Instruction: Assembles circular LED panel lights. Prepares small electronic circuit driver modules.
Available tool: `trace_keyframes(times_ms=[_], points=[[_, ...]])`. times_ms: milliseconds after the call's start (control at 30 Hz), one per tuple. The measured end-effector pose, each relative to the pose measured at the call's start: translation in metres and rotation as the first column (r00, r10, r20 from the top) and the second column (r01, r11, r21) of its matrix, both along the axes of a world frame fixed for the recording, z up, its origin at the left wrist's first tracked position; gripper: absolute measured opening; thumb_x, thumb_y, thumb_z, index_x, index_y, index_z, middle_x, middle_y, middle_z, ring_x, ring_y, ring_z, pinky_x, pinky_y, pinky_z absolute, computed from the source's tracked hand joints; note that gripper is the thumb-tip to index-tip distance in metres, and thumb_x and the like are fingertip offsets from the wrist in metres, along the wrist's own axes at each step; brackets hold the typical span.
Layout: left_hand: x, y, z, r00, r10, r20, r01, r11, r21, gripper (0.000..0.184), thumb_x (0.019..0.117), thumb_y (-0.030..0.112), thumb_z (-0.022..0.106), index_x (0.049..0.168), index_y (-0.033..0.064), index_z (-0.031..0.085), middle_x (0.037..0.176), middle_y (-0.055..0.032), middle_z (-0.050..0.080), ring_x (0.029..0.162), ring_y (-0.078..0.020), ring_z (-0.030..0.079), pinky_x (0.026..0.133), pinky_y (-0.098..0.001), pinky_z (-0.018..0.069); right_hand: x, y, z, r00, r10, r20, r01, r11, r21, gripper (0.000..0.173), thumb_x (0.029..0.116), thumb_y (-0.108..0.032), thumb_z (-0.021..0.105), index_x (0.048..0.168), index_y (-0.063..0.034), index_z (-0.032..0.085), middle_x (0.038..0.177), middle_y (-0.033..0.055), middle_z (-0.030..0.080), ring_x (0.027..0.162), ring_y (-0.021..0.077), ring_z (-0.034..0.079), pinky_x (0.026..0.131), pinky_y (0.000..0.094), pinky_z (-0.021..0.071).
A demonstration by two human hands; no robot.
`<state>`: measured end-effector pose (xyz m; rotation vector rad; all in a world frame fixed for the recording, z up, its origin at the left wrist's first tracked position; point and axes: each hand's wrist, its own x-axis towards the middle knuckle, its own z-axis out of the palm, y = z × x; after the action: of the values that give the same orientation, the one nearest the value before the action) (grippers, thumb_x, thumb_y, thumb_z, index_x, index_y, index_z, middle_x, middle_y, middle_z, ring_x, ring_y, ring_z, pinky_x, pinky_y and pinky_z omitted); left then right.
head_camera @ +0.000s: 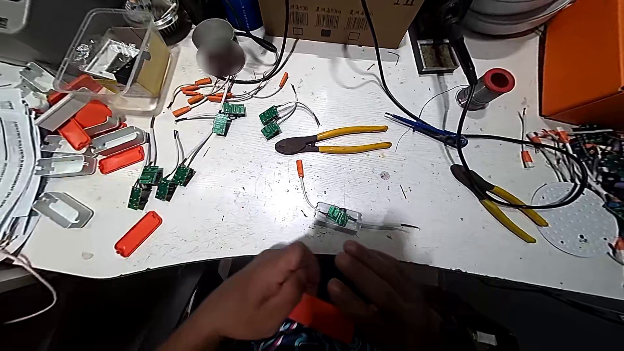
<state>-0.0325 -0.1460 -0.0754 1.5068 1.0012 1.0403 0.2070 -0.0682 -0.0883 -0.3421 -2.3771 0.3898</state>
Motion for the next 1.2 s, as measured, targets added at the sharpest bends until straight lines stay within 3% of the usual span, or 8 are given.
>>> trace_keyframes(times_ms=[100,267,367,467,667,967,1067,1200], points=[[0.029,0.005,-0.003,0.987,0.134,-0.084,-0.136,0.990,-0.020,0.017,0.1082,0.017,0.044,0.107,0.0090,0.059,0.080,0.0026,0.061,0.070,0.0004,0.059,0.065,-0.0164,0.0521,0.000,0.001,-0.003,0.996,0.070,-0.049,-0.075,0.991,-0.113,0.015,0.1009,-0.014,0.063,0.114,-0.0079,0.067,0.117,0.0104,0.072,0.111,0.0217,0.069,0.096,0.0328,0.0574],[0.042,-0.008,-0.027,0.923,0.235,-0.305,-0.193,0.968,0.160,0.021,0.1031,0.016,0.046,0.104,0.0087,0.066,0.084,-0.0040,0.068,0.076,-0.0105,0.066,0.069,-0.0271,0.0562,0.011,-0.016,-0.015,0.977,0.187,-0.105,-0.213,0.790,-0.575,0.016,0.1018,-0.015,0.062,0.104,-0.0030,0.073,0.111,0.0115,0.071,0.106,0.0158,0.069,0.092,0.0275,0.0582],[0.022,-0.018,-0.027,0.924,0.251,-0.288,-0.179,0.950,0.255,0.024,0.1060,0.018,0.046,0.108,0.0087,0.068,0.086,-0.0043,0.070,0.080,-0.0121,0.067,0.074,-0.0288,0.0577,0.018,-0.014,-0.032,0.916,0.309,0.257,-0.083,0.771,-0.631,0.032,0.1070,-0.033,0.052,0.115,-0.0114,0.075,0.120,0.0053,0.072,0.117,0.0176,0.066,0.100,0.0375,0.0543],[0.007,-0.026,-0.021,0.894,0.378,-0.240,-0.279,0.890,0.360,0.018,0.1035,0.015,0.052,0.107,0.0067,0.068,0.083,-0.0047,0.067,0.076,-0.0115,0.064,0.069,-0.0254,0.0542,0.004,-0.018,-0.066,0.728,0.325,0.603,0.208,0.734,-0.646,0.045,0.1091,-0.043,0.041,0.125,-0.0131,0.069,0.106,0.0121,0.074,0.098,0.0305,0.073,0.081,0.0564,0.0585],[-0.021,-0.032,-0.022,0.746,0.586,-0.317,-0.399,0.773,0.493,0.015,0.1020,0.016,0.057,0.107,0.0058,0.068,0.084,-0.0058,0.067,0.077,-0.0115,0.064,0.072,-0.0255,0.0541,-0.044,0.001,-0.084,0.588,0.428,0.686,0.414,0.569,-0.710,0.050,0.1106,-0.031,0.041,0.142,0.0038,0.057,0.145,0.0248,0.057,0.140,0.0322,0.050,0.120,0.0456,0.0313],[-0.043,-0.045,-0.031,0.584,0.706,-0.401,-0.411,0.683,0.604,0.015,0.0998,0.015,0.059,0.106,0.0041,0.068,0.087,-0.0082,0.070,0.082,-0.0148,0.066,0.075,-0.0279,0.0547,-0.056,0.001,-0.106,0.518,0.437,0.735,0.474,0.569,-0.672,0.047,0.1091,-0.027,0.042,0.143,0.0032,0.055,0.146,0.0265,0.055,0.140,0.0366,0.049,0.118,0.0522,0.0328],[-0.061,-0.054,-0.026,0.366,0.817,-0.446,-0.431,0.574,0.697,0.016,0.0990,0.018,0.062,0.103,0.0054,0.071,0.091,-0.0088,0.073,0.088,-0.0168,0.069,0.081,-0.0325,0.0564,-0.044,-0.005,-0.105,0.700,0.376,0.608,0.360,0.549,-0.754,0.050,0.1077,-0.036,0.046,0.139,0.0003,0.061,0.139,0.0207,0.063,0.134,0.0290,0.056,0.117,0.0471,0.0390],[-0.122,-0.080,-0.005,-0.152,0.783,-0.603,-0.599,0.412,0.687,0.027,0.0988,0.021,0.060,0.104,-0.0009,0.074,0.103,-0.0182,0.074,0.100,-0.0307,0.070,0.089,-0.0491,0.0570,-0.016,0.000,-0.061,0.771,0.561,0.300,0.070,0.394,-0.917,0.059,0.1082,-0.044,0.044,0.144,0.0008,0.056,0.144,0.0196,0.060,0.136,0.0275,0.056,0.116,0.0493,0.0416]])
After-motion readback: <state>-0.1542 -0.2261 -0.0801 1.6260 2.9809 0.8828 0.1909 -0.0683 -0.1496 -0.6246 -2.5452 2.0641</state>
